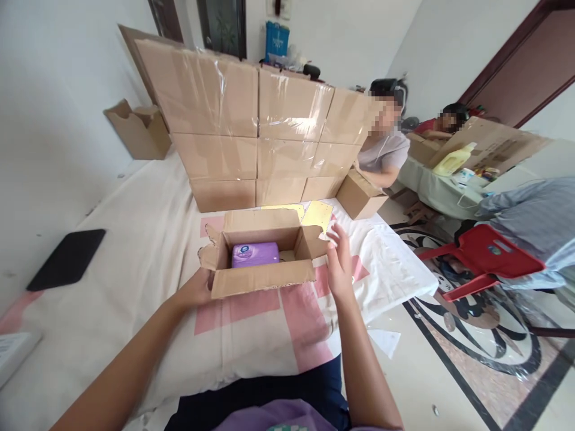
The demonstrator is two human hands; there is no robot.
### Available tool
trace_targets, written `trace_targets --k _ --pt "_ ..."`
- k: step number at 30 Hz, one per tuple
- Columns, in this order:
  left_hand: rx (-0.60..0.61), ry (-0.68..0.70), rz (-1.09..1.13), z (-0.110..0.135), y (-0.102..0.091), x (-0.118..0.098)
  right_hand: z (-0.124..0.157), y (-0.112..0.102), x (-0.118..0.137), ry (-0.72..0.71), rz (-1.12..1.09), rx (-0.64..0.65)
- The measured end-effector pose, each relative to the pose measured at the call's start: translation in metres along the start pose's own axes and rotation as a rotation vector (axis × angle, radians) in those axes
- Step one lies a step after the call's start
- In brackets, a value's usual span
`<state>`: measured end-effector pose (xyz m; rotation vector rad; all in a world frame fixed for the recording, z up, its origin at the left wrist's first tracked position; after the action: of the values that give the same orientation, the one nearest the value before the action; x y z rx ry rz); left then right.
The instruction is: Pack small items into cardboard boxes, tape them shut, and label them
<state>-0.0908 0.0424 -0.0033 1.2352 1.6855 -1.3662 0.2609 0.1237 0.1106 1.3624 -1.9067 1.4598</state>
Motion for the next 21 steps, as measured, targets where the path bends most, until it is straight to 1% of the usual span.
trace_targets --k 1,2,3,6,8,11,15,18,21 --pt "0.059 0.066 -0.053 0.001 0.003 -0.005 0.009 0.004 -0.01 0.048 -0.066 0.005" --pt "0.109 0.134 -0.116 0.002 0.005 -0.01 0.017 0.01 -0.017 0.077 -0.128 0.036" --pt "0.137 0.196 -0.179 0.003 0.008 -0.014 0.023 0.017 -0.019 0.075 -0.189 0.089" --pt "0.112 0.298 -0.285 0.006 0.011 -0.02 0.034 0.034 -0.014 -0.037 -0.304 0.241" --pt "0.072 0.325 -0.323 0.005 0.013 -0.022 0.037 0.039 -0.01 -0.118 -0.3 0.272" --pt "0.012 0.344 -0.347 0.005 0.014 -0.021 0.041 0.043 -0.015 -0.161 -0.276 0.235" --pt "-0.008 0.307 -0.323 0.005 0.016 -0.012 0.041 0.052 -0.032 -0.151 -0.371 0.17" --pt "-0.018 0.28 -0.32 0.006 0.015 -0.008 0.035 0.056 -0.033 -0.18 -0.423 0.215" --pt "-0.047 0.236 -0.308 0.006 0.015 -0.011 0.025 0.054 -0.029 -0.214 -0.425 0.262"
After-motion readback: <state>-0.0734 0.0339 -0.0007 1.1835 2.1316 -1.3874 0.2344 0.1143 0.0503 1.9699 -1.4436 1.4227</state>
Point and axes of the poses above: each hand's wrist, its own z-axis away from the middle knuckle, its own y-axis out of the palm, x = y × z, the point moved 4 cm from there along -z, towards the middle knuckle, and after that the axes turned 12 degrees about x, right-handed, at the moved point
